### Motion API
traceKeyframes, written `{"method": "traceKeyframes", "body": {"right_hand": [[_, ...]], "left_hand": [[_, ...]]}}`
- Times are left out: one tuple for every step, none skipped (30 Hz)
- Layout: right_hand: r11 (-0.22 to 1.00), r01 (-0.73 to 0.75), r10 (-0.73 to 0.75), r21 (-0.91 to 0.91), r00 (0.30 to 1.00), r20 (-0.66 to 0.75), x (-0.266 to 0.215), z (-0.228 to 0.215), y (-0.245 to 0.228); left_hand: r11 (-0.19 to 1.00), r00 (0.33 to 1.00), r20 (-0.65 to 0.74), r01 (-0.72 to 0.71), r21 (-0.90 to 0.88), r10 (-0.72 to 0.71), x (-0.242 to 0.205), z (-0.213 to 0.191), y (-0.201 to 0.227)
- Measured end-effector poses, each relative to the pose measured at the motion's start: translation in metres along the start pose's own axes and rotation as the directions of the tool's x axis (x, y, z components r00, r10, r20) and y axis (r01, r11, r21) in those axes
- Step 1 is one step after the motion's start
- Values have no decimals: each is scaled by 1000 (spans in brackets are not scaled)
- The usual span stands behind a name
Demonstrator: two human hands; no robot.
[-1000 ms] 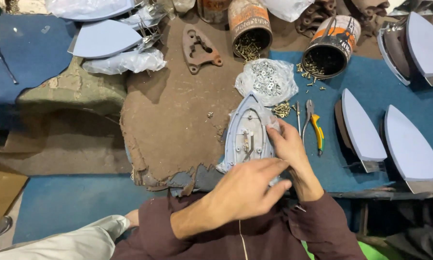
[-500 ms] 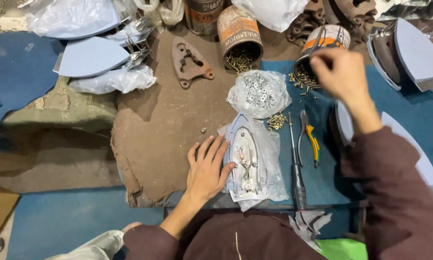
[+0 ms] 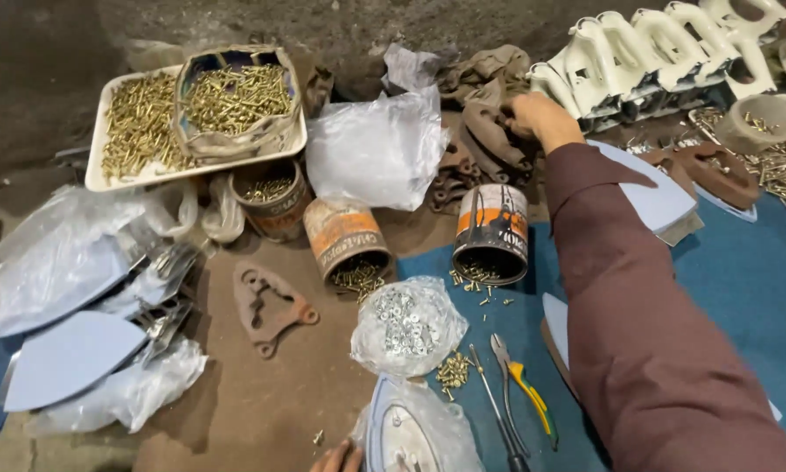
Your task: The person assembles a clothes iron by placing a metal base plate onto a plastic housing. They use a screwdriver to tighten screws into the base plate and then use pliers to adjust internal components.
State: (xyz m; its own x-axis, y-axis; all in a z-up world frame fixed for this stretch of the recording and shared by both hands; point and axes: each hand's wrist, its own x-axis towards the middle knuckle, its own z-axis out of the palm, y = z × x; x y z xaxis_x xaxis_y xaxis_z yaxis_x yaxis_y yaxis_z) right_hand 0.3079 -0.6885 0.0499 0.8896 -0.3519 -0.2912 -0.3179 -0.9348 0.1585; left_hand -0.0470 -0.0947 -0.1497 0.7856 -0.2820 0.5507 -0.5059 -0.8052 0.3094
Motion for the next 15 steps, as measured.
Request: {"method": "traceKeyframes", "body": {"right_hand": [[1000, -13, 13, 8, 1000, -3, 0, -1, 5], [999, -28, 27, 41, 999, 38, 2, -5, 4], [996, -45, 39, 74, 996, 79, 3, -10, 1], [996, -41, 36, 78, 997, 68, -4, -12, -7], [998, -41, 43, -47, 999, 33, -12, -14, -15], [984, -50, 50, -169, 999, -6, -23, -17, -22], [985, -53, 50, -164, 998, -22, -23, -17, -25], [984, -51, 33, -171, 994, -108, -27, -14, -23], [983, -50, 15, -179, 981, -193, -32, -9, -22], [981, -45, 10, -186, 983, -186, -35, -15, -20], [965, -56, -14, -258, 965, -264, -38, -19, -18], [943, -68, -48, -326, 940, -336, -41, -23, -19], [941, -58, -58, -333, 943, -328, -51, -35, -18], [902, -87, -112, -423, 898, -425, -65, -39, -17], [855, -126, -177, -502, 840, -512, -79, -42, -16]], "left_hand": [[1000, 1000, 1, -15, -4, 15, 3, 7, -4], [1000, 1000, -9, -17, 3, 17, 5, 13, -7], [1000, 1000, -18, -19, 10, 19, 6, 17, -11], [1000, 999, -29, -22, 16, 23, 10, 21, -15], [999, 999, -44, -22, 26, 23, 14, 23, -19], [999, 998, -63, -26, 35, 28, 17, 25, -22], [999, 996, -77, -33, 39, 36, 21, 26, -25], [999, 996, -88, -31, 38, 34, 18, 27, -22], [999, 995, -98, -29, 36, 32, 15, 26, -19], [999, 995, -93, -19, 33, 22, 4, 20, -13], [999, 996, -93, -6, 35, 10, -8, 14, -8], [999, 996, -92, 9, 40, -6, -22, 6, -3], [999, 996, -86, 21, 41, -18, -12, -12, 9], [995, 994, -27, 102, 16, -102, -9, -32, 23], [983, 982, 33, 185, -4, -185, -6, -51, 36]]}}
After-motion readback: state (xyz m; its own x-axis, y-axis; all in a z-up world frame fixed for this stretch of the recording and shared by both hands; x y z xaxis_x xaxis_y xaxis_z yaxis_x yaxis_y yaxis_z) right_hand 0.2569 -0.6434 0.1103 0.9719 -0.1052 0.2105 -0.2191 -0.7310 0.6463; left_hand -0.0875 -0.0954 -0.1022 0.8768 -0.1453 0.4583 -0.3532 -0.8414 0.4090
